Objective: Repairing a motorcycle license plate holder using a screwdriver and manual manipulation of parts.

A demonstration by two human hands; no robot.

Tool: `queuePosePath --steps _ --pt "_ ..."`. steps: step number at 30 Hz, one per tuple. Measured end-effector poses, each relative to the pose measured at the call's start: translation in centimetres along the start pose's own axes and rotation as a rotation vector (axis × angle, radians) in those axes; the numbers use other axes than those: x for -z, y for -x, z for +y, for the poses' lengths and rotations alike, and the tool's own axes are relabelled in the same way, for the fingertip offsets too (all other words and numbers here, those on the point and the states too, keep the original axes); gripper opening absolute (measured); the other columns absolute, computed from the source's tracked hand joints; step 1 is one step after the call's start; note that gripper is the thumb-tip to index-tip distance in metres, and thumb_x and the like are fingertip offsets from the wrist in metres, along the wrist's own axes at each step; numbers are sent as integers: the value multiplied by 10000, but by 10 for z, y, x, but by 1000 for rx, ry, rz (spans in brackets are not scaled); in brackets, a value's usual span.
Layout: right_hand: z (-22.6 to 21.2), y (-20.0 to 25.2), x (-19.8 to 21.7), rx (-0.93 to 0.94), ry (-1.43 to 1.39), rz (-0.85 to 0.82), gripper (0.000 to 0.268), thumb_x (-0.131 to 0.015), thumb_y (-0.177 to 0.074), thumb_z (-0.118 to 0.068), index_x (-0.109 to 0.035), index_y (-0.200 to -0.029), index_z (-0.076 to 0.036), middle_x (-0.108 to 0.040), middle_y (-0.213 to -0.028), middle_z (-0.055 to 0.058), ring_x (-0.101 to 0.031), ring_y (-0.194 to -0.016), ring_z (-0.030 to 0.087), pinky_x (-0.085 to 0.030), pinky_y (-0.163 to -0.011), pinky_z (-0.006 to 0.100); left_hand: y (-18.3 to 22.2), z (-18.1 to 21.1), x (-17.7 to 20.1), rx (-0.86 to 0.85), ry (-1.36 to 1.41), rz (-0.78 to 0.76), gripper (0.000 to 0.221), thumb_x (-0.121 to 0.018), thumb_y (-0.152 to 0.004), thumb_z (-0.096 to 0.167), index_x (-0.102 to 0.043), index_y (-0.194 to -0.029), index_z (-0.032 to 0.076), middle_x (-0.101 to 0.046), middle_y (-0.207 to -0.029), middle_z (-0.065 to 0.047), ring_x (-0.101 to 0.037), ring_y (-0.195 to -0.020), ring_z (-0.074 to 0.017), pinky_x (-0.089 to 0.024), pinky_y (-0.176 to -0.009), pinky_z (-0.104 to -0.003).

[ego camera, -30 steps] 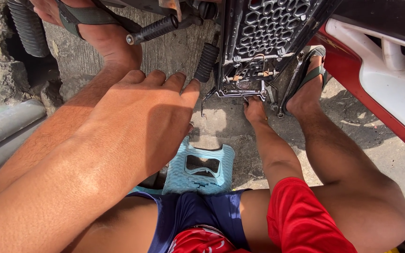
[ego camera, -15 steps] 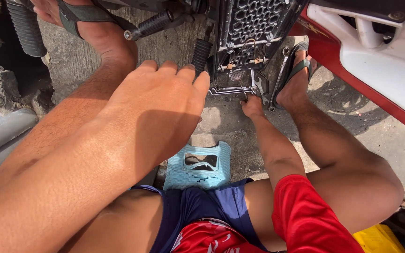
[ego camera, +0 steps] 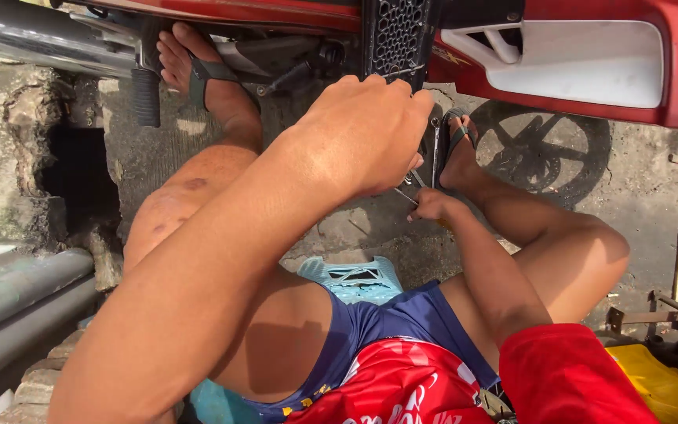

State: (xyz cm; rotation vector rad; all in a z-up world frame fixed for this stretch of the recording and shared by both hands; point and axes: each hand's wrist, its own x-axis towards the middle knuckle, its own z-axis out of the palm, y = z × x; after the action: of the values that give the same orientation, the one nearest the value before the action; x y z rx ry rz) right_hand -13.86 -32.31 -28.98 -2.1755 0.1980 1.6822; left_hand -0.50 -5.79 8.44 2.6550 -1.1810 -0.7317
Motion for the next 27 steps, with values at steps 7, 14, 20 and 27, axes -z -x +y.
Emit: queuePosePath --steps 7,14,20,27 --pt "-18 81 0 340 -495 239 182 -881 -749 -209 -777 -807 -72 -598 -583 18 -564 -520 159 -461 -484 307 23 10 11 73 116 46 459 -752 -899 345 -653 -1196 9 -736 -987 -199 -729 -914 -427 -559 -804 -579" --pt "-74 208 53 916 -1105 545 135 -764 -862 38 -709 -980 72 -498 -593 37 -454 -524 105 -399 -501 249 22 18 6 73 184 58 503 -718 -921 323 -621 -1272 -24 -725 -1070 -256 -716 -1003 -466 -575 -834 -601" --pt "-111 236 91 1244 -1180 689 168 -757 -872 84 -672 -1004 141 -563 -694 173 -464 -500 97 -449 -478 284 31 48 22 7 422 198 424 -621 -964 222 -609 -1307 -28 -741 -1052 -238 -726 -999 -458 -594 -825 -565" --pt "-131 213 100 1307 -1228 604 139 -734 -900 77 -669 -1005 140 -476 -696 98 -472 -513 105 -446 -492 281 1 24 -4 51 545 367 120 -673 -891 83 -667 -1004 45 -692 -766 -93 -729 -756 -315 -610 -647 -414"
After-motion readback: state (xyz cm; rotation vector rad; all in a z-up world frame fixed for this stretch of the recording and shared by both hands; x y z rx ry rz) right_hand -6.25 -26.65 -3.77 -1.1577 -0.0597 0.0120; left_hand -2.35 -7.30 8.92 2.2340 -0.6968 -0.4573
